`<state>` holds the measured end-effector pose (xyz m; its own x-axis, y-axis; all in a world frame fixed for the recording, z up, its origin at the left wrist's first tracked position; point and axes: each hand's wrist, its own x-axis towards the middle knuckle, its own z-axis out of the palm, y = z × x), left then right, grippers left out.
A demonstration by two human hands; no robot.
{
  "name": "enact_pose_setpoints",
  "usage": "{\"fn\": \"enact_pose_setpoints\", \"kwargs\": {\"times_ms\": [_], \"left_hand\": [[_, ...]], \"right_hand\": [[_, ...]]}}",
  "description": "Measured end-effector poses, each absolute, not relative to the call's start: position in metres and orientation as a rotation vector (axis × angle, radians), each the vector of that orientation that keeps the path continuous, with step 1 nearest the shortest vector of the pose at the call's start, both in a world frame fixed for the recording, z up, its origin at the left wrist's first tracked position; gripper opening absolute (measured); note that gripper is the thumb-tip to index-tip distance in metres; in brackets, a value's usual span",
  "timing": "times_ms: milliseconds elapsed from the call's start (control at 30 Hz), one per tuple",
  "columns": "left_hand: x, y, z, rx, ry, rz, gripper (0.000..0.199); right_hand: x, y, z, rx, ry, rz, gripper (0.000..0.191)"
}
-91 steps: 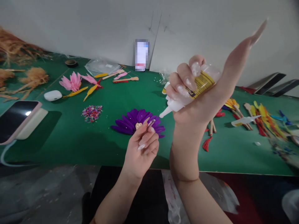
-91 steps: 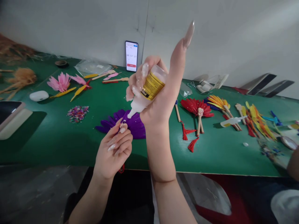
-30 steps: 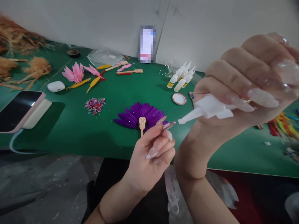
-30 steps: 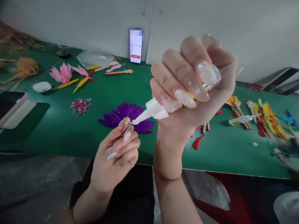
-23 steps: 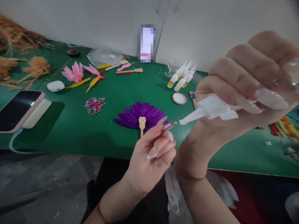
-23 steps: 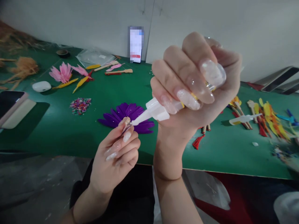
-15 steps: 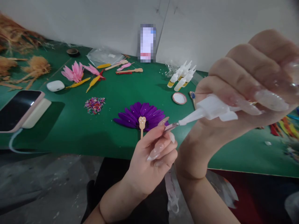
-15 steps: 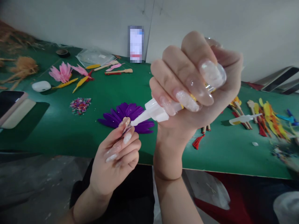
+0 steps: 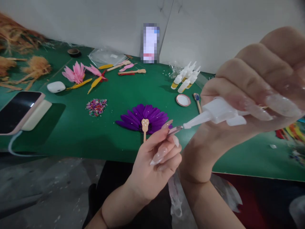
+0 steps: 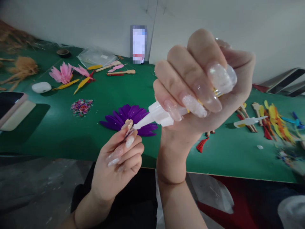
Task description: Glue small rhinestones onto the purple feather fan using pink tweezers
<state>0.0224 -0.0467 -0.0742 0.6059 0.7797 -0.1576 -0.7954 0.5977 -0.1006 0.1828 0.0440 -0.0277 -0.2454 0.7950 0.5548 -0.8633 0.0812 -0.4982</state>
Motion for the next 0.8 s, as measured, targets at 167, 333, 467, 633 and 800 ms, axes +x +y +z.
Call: {"fn": "enact_pose_setpoints", "kwargs": {"times_ms": [167, 333, 467, 633, 800], "left_hand": [[0.022, -0.048, -0.075, -0.185, 0.107, 0.898, 0.018], [0.022, -0.049, -0.076, -0.191, 0.133, 0.891, 0.019], [0.022, -0.048, -0.075, -0.195, 0.131, 0.898, 0.019], [0.023, -0.049, -0.075, -0.197, 0.131, 0.895, 0.018], [0.023, -0.05, -0.075, -0.199, 0.129, 0.892, 0.018]], "right_hand": [[0.182, 0.044, -0.025, 0.104, -0.934, 1.552, 0.037], [0.177, 0.042, -0.022, 0.202, -0.903, 1.632, 0.036], [0.18, 0.043, -0.025, 0.049, -0.9, 1.546, 0.035], [0.184, 0.047, -0.031, -0.095, -0.986, 1.349, 0.027], [0.185, 0.045, -0.034, -0.201, -1.001, 1.239, 0.024]]}}
